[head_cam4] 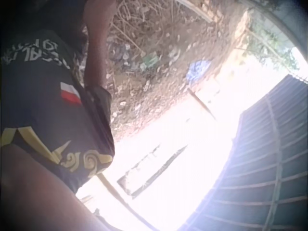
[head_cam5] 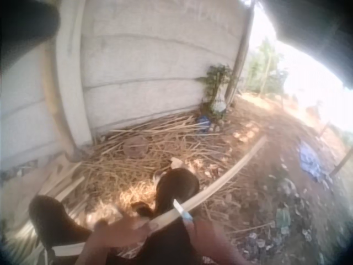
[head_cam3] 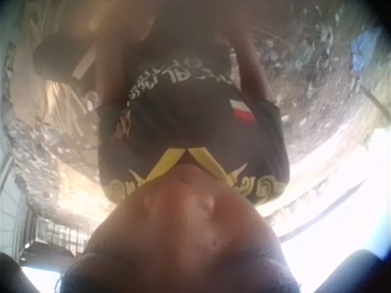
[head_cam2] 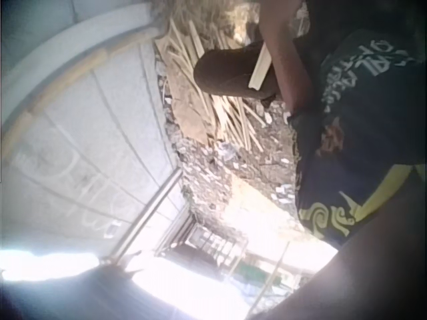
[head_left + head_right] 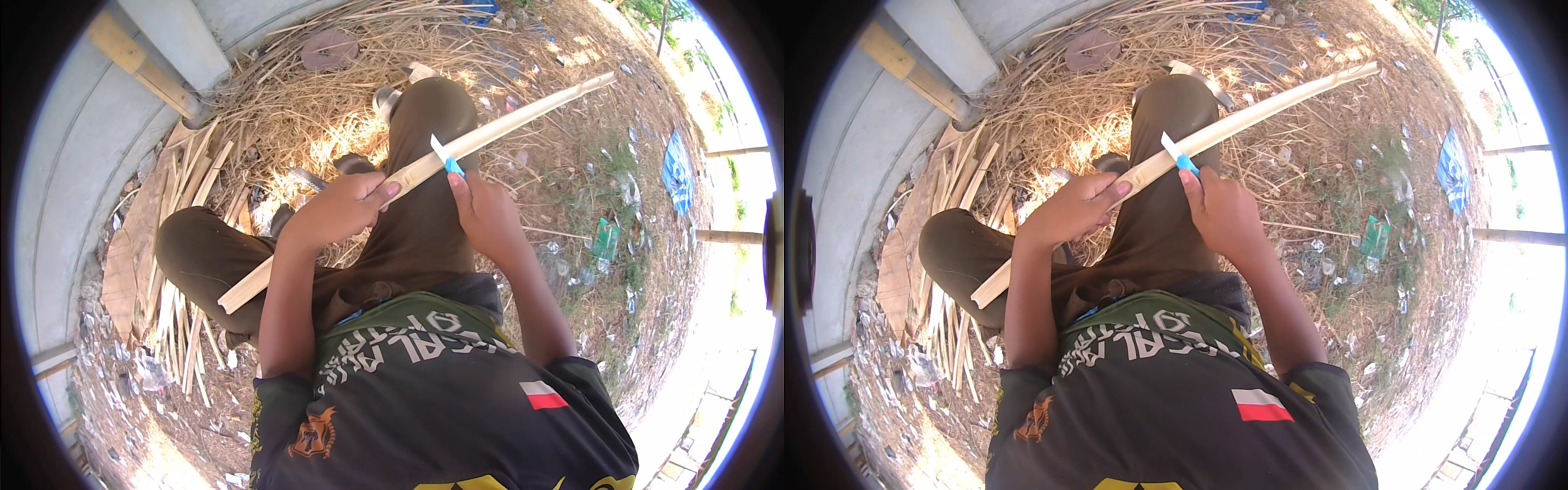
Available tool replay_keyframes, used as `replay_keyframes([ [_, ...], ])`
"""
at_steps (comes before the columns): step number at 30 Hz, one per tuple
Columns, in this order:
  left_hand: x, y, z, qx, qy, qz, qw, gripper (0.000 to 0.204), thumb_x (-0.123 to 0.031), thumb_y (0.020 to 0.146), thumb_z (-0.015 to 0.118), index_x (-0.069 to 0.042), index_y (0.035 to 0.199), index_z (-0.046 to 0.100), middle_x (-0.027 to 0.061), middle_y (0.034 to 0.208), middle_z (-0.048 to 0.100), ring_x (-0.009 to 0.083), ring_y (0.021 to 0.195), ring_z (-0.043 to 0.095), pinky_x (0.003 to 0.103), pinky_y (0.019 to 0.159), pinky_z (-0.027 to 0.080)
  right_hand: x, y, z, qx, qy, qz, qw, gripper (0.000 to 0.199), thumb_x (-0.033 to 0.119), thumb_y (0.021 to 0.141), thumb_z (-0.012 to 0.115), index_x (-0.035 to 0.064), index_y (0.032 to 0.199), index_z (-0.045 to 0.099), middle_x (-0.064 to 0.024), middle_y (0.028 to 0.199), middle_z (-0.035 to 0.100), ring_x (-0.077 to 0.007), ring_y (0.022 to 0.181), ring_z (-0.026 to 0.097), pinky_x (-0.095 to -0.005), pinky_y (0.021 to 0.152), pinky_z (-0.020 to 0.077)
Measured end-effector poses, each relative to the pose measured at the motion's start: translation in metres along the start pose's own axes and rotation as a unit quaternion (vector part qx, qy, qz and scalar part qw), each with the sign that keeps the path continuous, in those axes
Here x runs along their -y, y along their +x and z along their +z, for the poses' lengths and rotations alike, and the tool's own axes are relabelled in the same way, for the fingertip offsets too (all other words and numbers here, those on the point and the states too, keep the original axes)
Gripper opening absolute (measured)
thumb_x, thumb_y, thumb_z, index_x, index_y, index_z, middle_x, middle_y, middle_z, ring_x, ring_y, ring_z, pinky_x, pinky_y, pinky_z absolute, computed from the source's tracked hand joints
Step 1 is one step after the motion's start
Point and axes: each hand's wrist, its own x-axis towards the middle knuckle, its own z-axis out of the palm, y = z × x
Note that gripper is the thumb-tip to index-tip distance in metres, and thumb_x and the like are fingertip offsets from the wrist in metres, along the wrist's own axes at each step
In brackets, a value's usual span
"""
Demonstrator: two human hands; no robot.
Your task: The person sits on the ground and uses a utility knife to shave thin strips from a long piece of wood. They hold the wood against their leg and repeatedly scrape the blade along its length to create shavings.
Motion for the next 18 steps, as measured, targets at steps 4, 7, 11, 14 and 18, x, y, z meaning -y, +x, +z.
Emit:
replay_keyframes([
  [4,-0.001,-0.001,0.0,0.003,-0.004,0.004,1.0,0.051,-0.055,0.11,0.051,-0.008,0.095,0.06,-0.0015,0.066,0.054,0.0065,0.049,0.05,0.026,0.041,0.04,-0.003,0.002,-0.011,0.044,0.015,-0.003,0.999,0.051,0.044,0.114,0.046,0.0034,0.086,0.056,-0.0231,0.066,0.061,-0.0479,0.065,0.063,-0.0583,0.061,0.0472],
  [7,0.003,0.001,-0.001,0.003,0.005,0.023,1.0,0.054,-0.056,0.11,0.05,-0.007,0.093,0.061,-0.0007,0.066,0.055,0.0077,0.051,0.051,0.027,0.044,0.041,-0.006,0.003,-0.015,0.057,0.024,-0.021,0.998,0.051,0.045,0.114,0.045,0.0032,0.086,0.056,-0.0235,0.066,0.061,-0.0483,0.065,0.063,-0.0582,0.061,0.0464],
  [11,0.008,0.002,0.003,-0.024,0.032,0.048,0.998,0.053,-0.051,0.111,0.051,-0.003,0.092,0.061,0.0066,0.068,0.059,0.017,0.059,0.056,0.035,0.057,0.046,-0.005,0.002,-0.014,0.065,0.016,-0.012,0.998,0.051,0.044,0.114,0.046,0.0031,0.086,0.057,-0.0233,0.066,0.061,-0.0484,0.065,0.062,-0.0576,0.06,0.046],
  [14,0.006,0.001,0.004,-0.049,0.062,0.048,0.996,0.051,-0.046,0.111,0.052,0.0,0.092,0.062,0.013,0.07,0.061,0.025,0.066,0.06,0.041,0.068,0.048,0.001,0.002,-0.011,0.033,0.022,0.003,0.999,0.051,0.044,0.113,0.047,0.0033,0.085,0.058,-0.0228,0.065,0.061,-0.0482,0.064,0.063,-0.0575,0.059,0.0467],
  [18,0.009,-0.001,0.007,-0.062,0.066,0.062,0.994,0.055,-0.051,0.111,0.052,-0.001,0.091,0.06,0.0064,0.067,0.058,0.0153,0.063,0.058,0.036,0.065,0.048,0.005,0.0,-0.001,0.006,-0.018,0.018,1.0,0.051,0.045,0.112,0.049,0.0037,0.084,0.059,-0.023,0.065,0.062,-0.0484,0.063,0.064,-0.0578,0.059,0.0479],
])
